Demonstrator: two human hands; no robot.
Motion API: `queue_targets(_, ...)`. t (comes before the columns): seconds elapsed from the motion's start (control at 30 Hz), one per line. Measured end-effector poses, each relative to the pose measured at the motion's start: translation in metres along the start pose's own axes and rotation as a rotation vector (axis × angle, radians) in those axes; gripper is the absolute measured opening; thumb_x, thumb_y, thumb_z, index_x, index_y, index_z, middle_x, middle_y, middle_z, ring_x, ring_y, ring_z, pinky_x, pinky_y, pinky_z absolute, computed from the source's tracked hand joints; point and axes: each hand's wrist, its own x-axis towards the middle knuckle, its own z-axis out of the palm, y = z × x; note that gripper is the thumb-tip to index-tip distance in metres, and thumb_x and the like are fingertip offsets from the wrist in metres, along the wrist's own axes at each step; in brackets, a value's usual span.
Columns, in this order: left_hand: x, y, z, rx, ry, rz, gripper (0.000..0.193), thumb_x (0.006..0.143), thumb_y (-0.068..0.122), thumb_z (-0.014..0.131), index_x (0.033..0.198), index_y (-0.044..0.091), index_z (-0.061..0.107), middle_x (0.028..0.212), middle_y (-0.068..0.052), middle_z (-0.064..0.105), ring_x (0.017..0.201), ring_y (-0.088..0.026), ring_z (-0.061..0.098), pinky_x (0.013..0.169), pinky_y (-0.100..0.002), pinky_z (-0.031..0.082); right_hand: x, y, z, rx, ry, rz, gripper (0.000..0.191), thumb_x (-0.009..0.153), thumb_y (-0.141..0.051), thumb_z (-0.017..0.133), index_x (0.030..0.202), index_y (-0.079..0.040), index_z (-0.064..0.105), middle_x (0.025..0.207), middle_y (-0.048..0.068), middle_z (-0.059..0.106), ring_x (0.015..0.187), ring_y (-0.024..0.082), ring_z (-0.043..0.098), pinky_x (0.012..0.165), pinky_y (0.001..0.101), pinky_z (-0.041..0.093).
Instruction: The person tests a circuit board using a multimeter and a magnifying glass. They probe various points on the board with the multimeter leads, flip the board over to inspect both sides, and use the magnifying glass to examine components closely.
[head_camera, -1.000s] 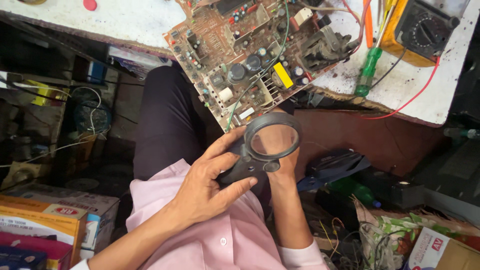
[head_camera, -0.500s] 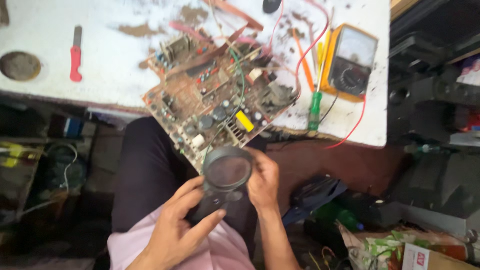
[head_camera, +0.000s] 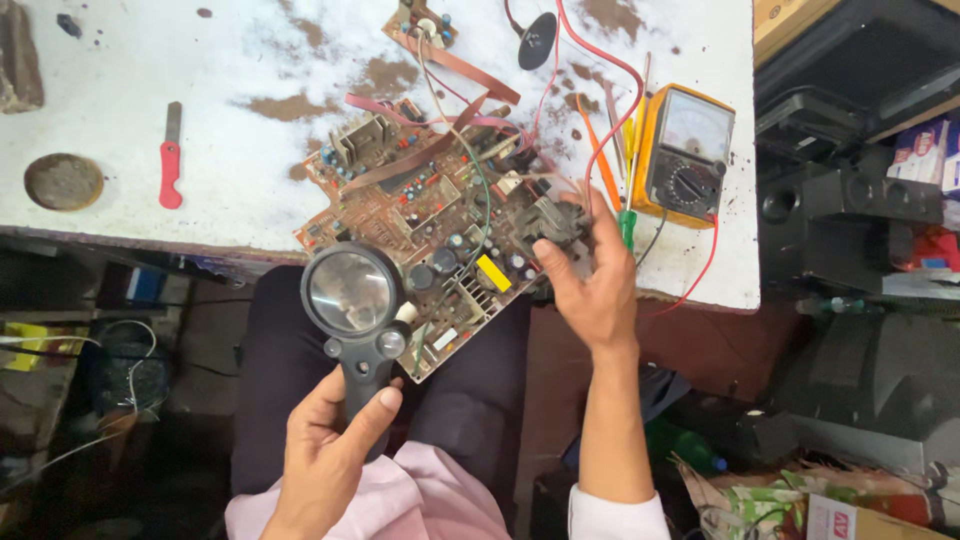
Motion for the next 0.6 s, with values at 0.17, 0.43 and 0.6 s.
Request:
queue_targets(0.17,0.003,0.025,-0.018,0.139,0.096,0.089,0.020,0.088,0.002,0.073,0.108,0.000,0.075,0.095,-0.001,0.075,0.082,-0.006,0.062,0.073,-0.021,0.049,-0.034,-0.017,0.020,-0.304,0.094,0.070,0.064,0.085,-0.016,0.085,0.139,0.003,0.057,0.125,0.015,0.074,0.112,0.022,0.074,0.097,0.0342,0.057)
queue_targets(0.43,0.022,0.066,-0.049,0.156,0.186,0.259,0.017,0.099,0.005,0.069,0.116,0.002,0.069,0.106,-0.001,0.073,0.092,-0.005,0.064,0.084,-0.022,0.051,-0.099,-0.019,0.064,-0.117,0.149,0.061,0.073,0.080,-0.010,0.091,0.141,0.003,0.053,0.128,0.018,0.072,0.117,0.021,0.071,0.102,0.0343,0.058)
queue_targets(0.6,0.026,0.067,-0.048,0.251,0.191,0.276,0.015,0.100,0.004,0.071,0.116,0.002,0.069,0.106,0.000,0.072,0.091,-0.003,0.062,0.082,-0.019,0.050,-0.109,-0.011,0.064,0.058,0.124,0.112,0.076,0.082,-0.012,0.091,0.144,0.003,0.051,0.132,0.019,0.069,0.121,0.022,0.069,0.102,0.0333,0.057)
